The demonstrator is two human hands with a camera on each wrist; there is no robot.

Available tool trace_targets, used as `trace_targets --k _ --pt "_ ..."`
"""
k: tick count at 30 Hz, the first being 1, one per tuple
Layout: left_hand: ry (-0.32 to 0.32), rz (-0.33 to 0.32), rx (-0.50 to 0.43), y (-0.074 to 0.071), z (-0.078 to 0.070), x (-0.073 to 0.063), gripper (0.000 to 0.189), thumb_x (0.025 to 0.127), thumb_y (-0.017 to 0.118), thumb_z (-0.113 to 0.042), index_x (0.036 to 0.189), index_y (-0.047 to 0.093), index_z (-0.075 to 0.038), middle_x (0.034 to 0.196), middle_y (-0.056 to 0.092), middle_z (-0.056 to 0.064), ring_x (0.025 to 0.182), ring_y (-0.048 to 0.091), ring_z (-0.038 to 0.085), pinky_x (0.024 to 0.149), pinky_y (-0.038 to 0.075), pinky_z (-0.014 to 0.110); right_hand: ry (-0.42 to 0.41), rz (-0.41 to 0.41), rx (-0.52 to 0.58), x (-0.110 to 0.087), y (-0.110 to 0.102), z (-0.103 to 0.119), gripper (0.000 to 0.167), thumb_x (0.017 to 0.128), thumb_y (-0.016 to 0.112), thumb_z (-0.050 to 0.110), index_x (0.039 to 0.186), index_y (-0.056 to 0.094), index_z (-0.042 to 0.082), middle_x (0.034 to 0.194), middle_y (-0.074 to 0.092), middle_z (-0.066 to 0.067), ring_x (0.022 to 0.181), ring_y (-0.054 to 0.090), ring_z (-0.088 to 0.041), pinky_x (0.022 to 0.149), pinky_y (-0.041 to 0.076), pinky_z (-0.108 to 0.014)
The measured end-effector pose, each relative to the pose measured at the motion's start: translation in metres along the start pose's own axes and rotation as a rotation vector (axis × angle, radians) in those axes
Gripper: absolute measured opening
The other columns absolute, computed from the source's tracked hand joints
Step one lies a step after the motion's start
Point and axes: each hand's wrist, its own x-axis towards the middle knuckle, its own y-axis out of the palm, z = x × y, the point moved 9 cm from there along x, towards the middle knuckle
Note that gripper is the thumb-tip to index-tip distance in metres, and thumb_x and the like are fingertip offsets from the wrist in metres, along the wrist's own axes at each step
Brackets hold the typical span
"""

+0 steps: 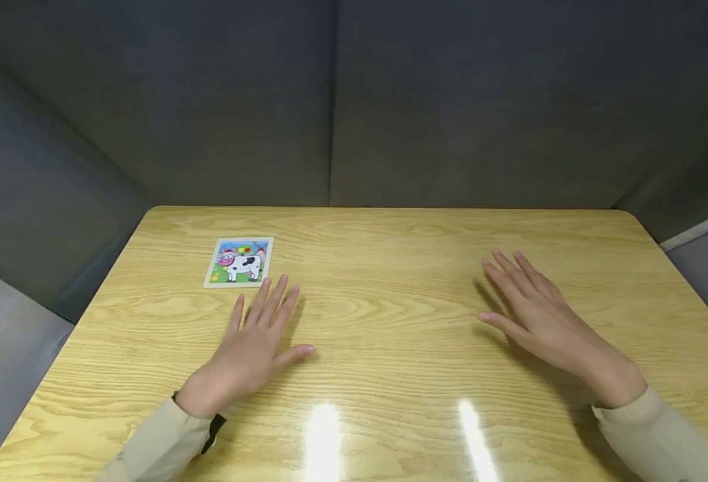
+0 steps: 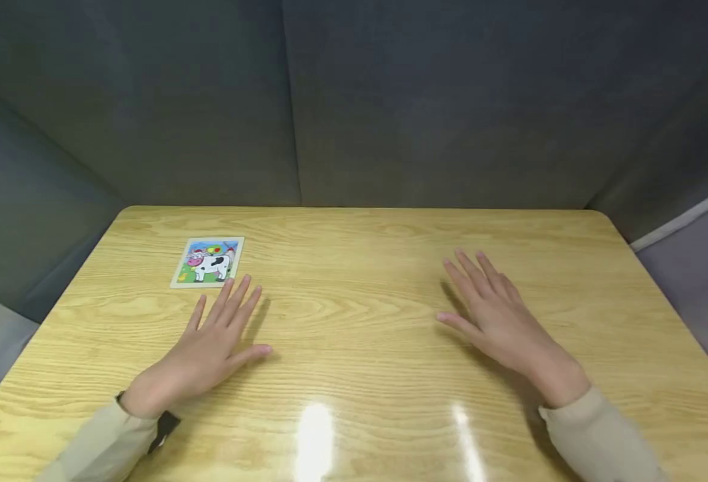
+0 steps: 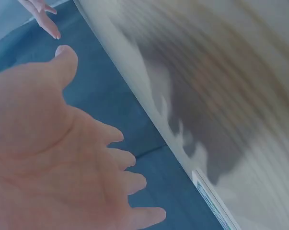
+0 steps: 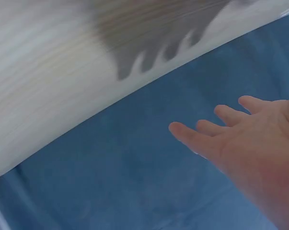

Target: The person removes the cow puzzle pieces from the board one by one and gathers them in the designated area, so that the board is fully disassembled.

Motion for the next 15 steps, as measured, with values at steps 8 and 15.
trace_targets --k 8,15 --pt "-0.08 0.019 -0.026 -0.005 0.03 -0.003 0.09 0.097 0.048 -0.057 0.159 0.001 -0.011 0.164 -0.009 0.011 0.148 -0.009 0.037 0.113 -0.004 0.064 -0.112 0.05 -0.001 0.047 0.024 0.043 0.077 0.099 0.052 0.048 0.159 0.013 0.019 0.164 0.004 -0.004 0.149 -0.004 -0.028 0.114 0.013 -0.061" --pt "-0.142 0.029 -0.067 -0.011 0.066 -0.007 0.093 0.096 0.046 -0.06 0.158 0.003 -0.006 0.163 -0.006 0.019 0.147 -0.009 0.041 0.109 -0.007 0.068 -0.229 0.118 0.029 0.091 0.052 0.087 0.077 0.1 0.046 0.052 0.159 0.014 0.015 0.164 0.007 -0.009 0.149 -0.001 -0.029 0.115 0.014 -0.06"
